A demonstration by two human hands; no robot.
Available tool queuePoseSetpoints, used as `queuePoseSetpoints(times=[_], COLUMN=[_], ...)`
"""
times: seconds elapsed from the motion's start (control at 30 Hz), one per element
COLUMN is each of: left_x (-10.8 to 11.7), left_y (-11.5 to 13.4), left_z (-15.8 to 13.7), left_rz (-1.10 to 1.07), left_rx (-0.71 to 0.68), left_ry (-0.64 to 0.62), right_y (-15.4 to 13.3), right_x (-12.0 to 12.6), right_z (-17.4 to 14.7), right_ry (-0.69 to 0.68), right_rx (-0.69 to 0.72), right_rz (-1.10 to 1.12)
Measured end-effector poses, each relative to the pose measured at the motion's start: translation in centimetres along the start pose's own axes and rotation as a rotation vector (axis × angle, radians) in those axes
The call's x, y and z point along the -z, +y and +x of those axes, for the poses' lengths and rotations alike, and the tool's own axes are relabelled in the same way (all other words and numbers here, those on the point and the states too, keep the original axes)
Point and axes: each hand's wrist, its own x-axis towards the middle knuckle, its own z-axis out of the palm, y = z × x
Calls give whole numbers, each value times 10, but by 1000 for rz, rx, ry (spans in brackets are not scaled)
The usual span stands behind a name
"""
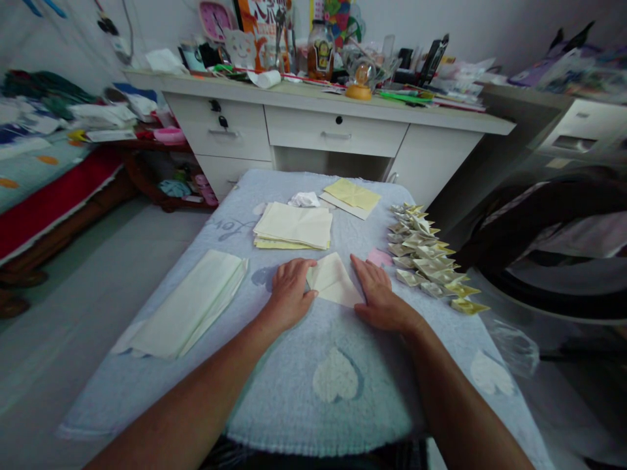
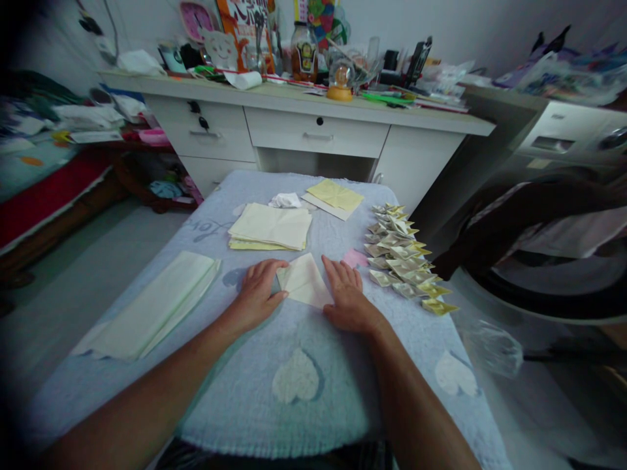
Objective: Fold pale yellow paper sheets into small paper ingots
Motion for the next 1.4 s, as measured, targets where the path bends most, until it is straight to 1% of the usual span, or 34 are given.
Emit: queuePoseSetpoints(times=[0.13,0.27,0.33,0.4,0.47,0.53,0.67,0.73,0.8,0.93,1.07,1.13,1.27,1.4], left_x=[1,0,-1,-3,-5,-5,-3,-1,2,5,4,3,2,4], left_y=[-1,-1,-1,-1,-1,0,5,10,15,21,18,15,12,14], left_z=[0,1,1,0,0,2,6,7,7,6,7,8,6,1], left_rz=[-43,-137,-194,-251,-326,-432,-778,-958,-1065,-1161,-1190,-1152,-980,-837], left_rx=[-49,-117,-143,-134,-80,4,146,230,302,336,304,268,212,170], left_ry=[2,21,31,43,56,60,4,-27,-45,-66,-12,-4,-72,-120], right_y=[-2,-6,-6,-6,-5,-4,-9,-15,-22,-33,-32,-28,-21,-17], right_x=[-2,-14,-18,-20,-19,-18,-19,-20,-22,-25,-25,-21,-10,-9], right_z=[9,21,26,28,28,27,26,26,26,24,21,20,17,18], right_ry=[101,257,313,325,300,285,371,411,441,430,395,396,424,351], right_rx=[0,7,-39,-80,-96,-97,-91,-97,-99,-70,-57,-70,-132,-172], right_rz=[201,282,336,405,543,758,1191,1338,1425,1470,1443,1390,1238,1090])
